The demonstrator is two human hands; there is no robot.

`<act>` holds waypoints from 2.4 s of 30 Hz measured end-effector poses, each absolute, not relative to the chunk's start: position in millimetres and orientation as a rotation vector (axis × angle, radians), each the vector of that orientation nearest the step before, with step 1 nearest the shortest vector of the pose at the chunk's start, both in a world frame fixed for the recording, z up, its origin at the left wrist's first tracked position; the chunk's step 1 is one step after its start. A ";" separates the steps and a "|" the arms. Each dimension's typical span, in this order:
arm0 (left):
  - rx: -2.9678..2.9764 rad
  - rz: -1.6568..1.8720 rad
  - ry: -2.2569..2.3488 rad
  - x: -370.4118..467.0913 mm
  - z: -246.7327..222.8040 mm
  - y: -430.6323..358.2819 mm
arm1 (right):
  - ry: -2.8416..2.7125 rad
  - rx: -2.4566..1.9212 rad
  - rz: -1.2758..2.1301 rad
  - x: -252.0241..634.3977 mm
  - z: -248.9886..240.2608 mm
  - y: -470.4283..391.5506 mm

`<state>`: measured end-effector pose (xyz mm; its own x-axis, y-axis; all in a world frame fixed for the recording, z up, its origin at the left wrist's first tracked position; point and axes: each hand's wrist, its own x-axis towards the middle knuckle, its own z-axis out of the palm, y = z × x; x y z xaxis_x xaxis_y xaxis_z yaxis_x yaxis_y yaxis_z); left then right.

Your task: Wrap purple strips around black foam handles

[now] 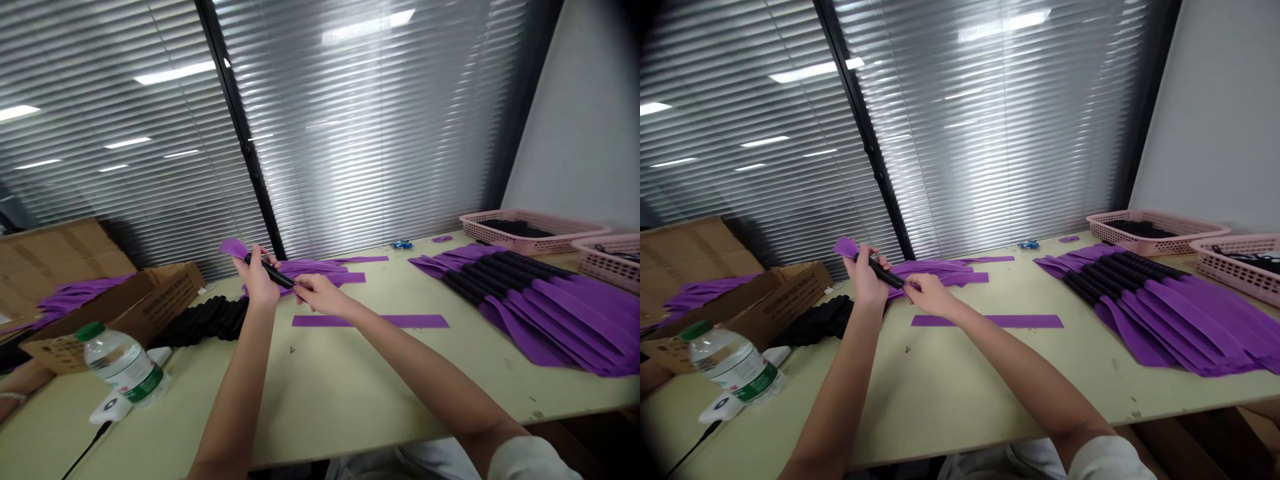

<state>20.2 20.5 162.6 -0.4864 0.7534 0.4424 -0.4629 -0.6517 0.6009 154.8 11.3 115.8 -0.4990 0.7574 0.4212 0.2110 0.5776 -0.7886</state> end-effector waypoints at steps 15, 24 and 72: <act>0.896 2.267 0.438 -21.4 175.7 14.9 | -2.160 -0.704 0.604 154.5 120.4 -2.7; 0.862 2.304 0.431 -33.8 176.8 15.6 | -2.231 -0.736 0.640 157.1 124.5 -5.5; 1.374 0.968 0.670 51.8 145.5 -0.4 | -1.584 -0.763 0.952 213.8 164.1 10.2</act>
